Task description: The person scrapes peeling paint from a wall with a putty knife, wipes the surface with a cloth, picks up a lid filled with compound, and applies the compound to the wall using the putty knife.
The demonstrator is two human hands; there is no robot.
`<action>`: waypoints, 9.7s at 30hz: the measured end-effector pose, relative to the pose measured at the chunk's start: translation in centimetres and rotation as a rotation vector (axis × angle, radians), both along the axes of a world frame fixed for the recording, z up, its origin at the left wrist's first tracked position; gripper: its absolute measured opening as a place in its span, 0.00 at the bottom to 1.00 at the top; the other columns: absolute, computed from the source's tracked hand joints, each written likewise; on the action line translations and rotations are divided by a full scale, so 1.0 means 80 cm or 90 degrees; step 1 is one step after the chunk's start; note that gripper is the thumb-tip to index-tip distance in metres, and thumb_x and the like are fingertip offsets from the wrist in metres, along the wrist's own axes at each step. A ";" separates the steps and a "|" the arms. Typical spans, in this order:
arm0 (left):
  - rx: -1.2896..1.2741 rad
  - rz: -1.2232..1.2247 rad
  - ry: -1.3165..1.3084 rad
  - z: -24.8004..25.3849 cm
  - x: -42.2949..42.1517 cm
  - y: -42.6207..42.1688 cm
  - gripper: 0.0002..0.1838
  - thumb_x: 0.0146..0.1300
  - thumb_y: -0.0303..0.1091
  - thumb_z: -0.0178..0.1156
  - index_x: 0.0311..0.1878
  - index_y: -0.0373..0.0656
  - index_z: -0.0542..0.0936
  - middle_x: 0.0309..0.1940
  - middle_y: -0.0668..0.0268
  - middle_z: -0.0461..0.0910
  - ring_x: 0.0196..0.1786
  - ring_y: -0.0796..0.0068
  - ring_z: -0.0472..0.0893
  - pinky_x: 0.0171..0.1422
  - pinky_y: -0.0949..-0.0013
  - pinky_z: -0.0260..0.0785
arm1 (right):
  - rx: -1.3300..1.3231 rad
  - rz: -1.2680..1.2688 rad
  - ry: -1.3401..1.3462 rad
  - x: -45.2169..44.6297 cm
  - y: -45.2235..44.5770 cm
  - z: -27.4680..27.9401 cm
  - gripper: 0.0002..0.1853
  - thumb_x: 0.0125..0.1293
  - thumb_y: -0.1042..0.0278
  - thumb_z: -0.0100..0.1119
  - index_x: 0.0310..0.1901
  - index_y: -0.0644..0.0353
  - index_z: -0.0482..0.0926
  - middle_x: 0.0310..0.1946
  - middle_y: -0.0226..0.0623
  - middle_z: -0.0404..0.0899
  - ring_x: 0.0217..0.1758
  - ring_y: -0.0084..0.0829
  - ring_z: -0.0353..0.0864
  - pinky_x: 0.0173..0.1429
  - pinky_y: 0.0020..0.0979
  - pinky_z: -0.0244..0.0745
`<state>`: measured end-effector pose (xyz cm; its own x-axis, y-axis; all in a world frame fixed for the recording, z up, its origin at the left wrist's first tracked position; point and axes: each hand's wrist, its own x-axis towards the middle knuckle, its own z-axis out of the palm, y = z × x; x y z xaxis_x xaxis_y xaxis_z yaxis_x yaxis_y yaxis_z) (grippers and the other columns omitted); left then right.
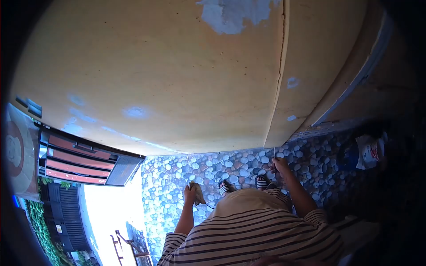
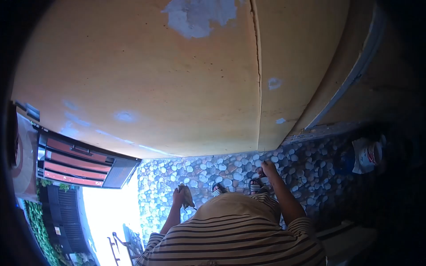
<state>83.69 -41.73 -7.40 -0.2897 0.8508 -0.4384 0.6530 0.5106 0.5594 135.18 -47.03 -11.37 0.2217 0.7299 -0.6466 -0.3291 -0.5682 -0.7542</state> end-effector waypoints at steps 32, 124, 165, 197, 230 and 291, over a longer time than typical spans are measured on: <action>-0.245 0.744 -0.118 -0.148 0.002 -0.462 0.22 0.59 0.36 0.56 0.56 0.36 0.75 0.54 0.45 0.78 0.58 0.46 0.78 0.59 0.53 0.72 | -0.038 0.839 -0.342 -0.278 0.172 0.031 0.12 0.72 0.60 0.48 0.36 0.60 0.69 0.19 0.32 0.69 0.14 0.25 0.71 0.15 0.29 0.67; 0.735 1.434 -0.332 -0.049 -0.950 -1.255 0.25 0.56 0.38 0.60 0.56 0.36 0.72 0.51 0.56 0.77 0.52 0.62 0.78 0.54 0.62 0.71 | 0.534 1.674 -0.384 -1.547 -0.649 -0.041 0.15 0.72 0.59 0.53 0.36 0.65 0.72 0.18 0.36 0.75 0.16 0.30 0.76 0.20 0.34 0.71; 0.947 1.745 -0.330 -0.110 -0.924 -1.750 0.27 0.76 0.49 0.42 0.68 0.38 0.62 0.59 0.53 0.74 0.54 0.57 0.79 0.44 0.59 0.79 | 0.448 1.558 -0.575 -1.560 -0.840 0.074 0.18 0.72 0.57 0.53 0.30 0.64 0.73 0.18 0.37 0.76 0.18 0.31 0.76 0.24 0.34 0.69; 1.031 1.563 -0.279 -0.092 -0.932 -1.779 0.16 0.73 0.42 0.53 0.54 0.40 0.76 0.41 0.65 0.81 0.38 0.72 0.83 0.41 0.63 0.80 | 0.520 1.608 -0.708 -1.564 -0.908 0.059 0.17 0.71 0.56 0.53 0.34 0.66 0.73 0.17 0.43 0.77 0.16 0.35 0.79 0.21 0.36 0.72; 0.718 1.748 -0.155 -0.097 -1.041 -1.918 0.14 0.63 0.41 0.64 0.38 0.38 0.82 0.23 0.67 0.78 0.18 0.78 0.73 0.16 0.72 0.58 | 0.430 1.522 -0.671 -1.509 -0.894 0.072 0.19 0.71 0.60 0.54 0.26 0.65 0.73 0.16 0.34 0.74 0.17 0.27 0.74 0.22 0.33 0.68; 1.179 1.571 -0.317 -0.085 -0.946 -1.735 0.17 0.73 0.36 0.53 0.59 0.37 0.72 0.49 0.59 0.80 0.50 0.67 0.82 0.55 0.59 0.76 | 0.381 1.590 -0.653 -1.530 -0.936 0.066 0.15 0.71 0.59 0.54 0.35 0.64 0.73 0.20 0.36 0.76 0.17 0.29 0.77 0.20 0.32 0.71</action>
<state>8.02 -180.49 -14.20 -0.4943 -0.6422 -0.5858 0.2251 -0.7455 0.6274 12.77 -121.92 -6.10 -0.6967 0.0238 -0.7169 0.3713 0.8672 -0.3320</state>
